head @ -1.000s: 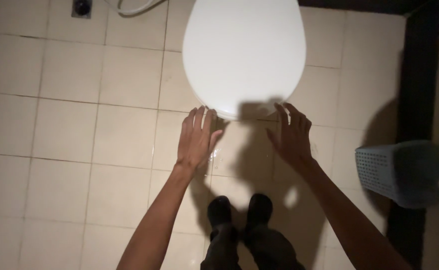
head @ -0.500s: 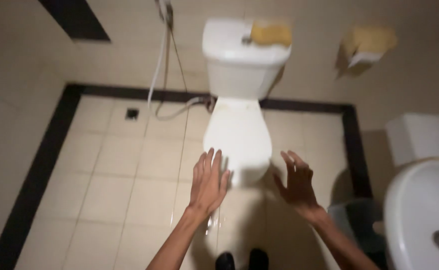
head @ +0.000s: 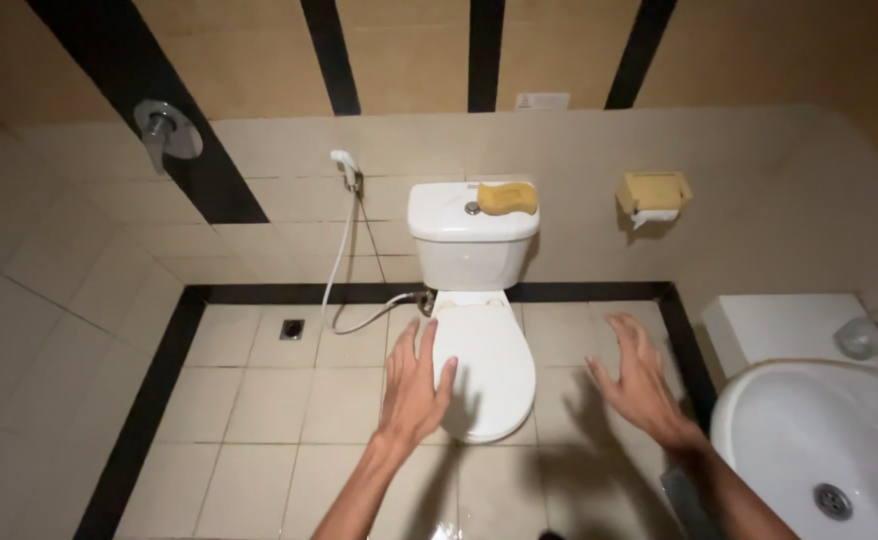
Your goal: The person sprays a cleaning solution into the toilet bowl and then uses a yellow sponge to wipe the rim, seat, and tank. They repeatedly scrub the toilet surfaces and rinse the sponge in the bowl.
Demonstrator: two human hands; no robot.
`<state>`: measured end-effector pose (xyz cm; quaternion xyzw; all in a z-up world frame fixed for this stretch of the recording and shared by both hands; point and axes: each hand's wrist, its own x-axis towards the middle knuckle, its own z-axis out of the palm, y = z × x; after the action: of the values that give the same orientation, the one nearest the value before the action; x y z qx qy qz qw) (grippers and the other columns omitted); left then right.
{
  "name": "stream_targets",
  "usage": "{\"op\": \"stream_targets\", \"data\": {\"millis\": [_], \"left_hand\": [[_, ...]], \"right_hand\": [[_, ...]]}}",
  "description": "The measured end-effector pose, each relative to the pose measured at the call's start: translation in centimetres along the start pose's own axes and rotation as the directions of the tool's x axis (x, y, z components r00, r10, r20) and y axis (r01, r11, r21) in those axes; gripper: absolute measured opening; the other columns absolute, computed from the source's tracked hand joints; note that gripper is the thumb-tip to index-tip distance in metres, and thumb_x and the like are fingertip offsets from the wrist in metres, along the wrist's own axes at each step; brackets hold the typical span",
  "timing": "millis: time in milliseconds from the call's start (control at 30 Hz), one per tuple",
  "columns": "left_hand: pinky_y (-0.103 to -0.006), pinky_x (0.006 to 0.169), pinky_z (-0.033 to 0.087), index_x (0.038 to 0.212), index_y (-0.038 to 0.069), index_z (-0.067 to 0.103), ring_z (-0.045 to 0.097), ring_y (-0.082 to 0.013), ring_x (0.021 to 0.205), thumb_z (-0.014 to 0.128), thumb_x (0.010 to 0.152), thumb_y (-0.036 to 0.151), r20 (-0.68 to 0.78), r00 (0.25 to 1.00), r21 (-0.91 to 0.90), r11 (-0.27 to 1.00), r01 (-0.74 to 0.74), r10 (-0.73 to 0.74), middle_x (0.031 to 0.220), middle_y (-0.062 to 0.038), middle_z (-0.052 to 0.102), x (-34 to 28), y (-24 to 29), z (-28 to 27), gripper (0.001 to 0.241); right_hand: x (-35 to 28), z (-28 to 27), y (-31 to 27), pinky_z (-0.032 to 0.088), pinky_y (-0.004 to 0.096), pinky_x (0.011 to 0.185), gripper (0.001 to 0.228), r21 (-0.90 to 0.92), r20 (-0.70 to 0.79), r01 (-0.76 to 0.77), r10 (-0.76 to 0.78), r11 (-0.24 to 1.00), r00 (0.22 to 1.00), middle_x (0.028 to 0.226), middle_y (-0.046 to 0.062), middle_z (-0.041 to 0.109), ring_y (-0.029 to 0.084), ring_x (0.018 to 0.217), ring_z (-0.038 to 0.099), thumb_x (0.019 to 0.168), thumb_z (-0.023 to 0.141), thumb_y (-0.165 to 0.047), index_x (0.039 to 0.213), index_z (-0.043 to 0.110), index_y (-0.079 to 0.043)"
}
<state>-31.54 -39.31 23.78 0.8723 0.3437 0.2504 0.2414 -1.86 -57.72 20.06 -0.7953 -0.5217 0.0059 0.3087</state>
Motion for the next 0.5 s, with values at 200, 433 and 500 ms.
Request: {"op": "stream_targets", "data": {"millis": [200,433,500], "left_hand": [[-0.0564,0.115,0.028,0.152,0.0,0.036,0.034,-0.0495,0.139,0.06,0.098,0.03,-0.007,0.998,0.023,0.998,-0.062,0.062,0.157,-0.033,0.03,3.6,2.0,0.0,0.067],[-0.0563,0.115,0.03,0.152,0.0,0.036,0.036,-0.05,0.14,0.062,0.097,0.03,-0.021,1.0,0.012,1.0,-0.006,0.006,0.156,-0.033,0.031,8.7,3.2,5.2,0.068],[-0.0566,0.112,0.031,0.153,0.003,0.036,0.035,-0.0499,0.139,0.061,0.097,0.03,0.069,0.994,-0.007,0.997,0.081,-0.08,0.157,-0.032,0.029,9.7,4.6,5.8,0.067]], "right_hand": [[3.6,-3.9,1.9,0.048,0.047,0.099,0.073,0.116,0.032,0.018,-0.022,0.993,0.999,0.15,0.024,0.041,0.037,0.112,0.058,0.089,0.069,-0.025,0.151,0.037,-0.004],[8.7,-5.6,8.2,0.046,0.048,0.095,0.076,0.08,0.128,0.008,-0.018,0.997,0.992,0.144,0.024,0.047,0.036,0.112,0.056,0.089,0.071,-0.023,0.153,0.036,-0.002],[10.0,-5.1,11.1,0.043,0.048,0.103,0.077,0.056,0.149,-0.073,0.064,0.996,0.987,0.135,0.02,0.055,0.035,0.118,0.056,0.09,0.072,-0.026,0.155,0.037,-0.004]]}}
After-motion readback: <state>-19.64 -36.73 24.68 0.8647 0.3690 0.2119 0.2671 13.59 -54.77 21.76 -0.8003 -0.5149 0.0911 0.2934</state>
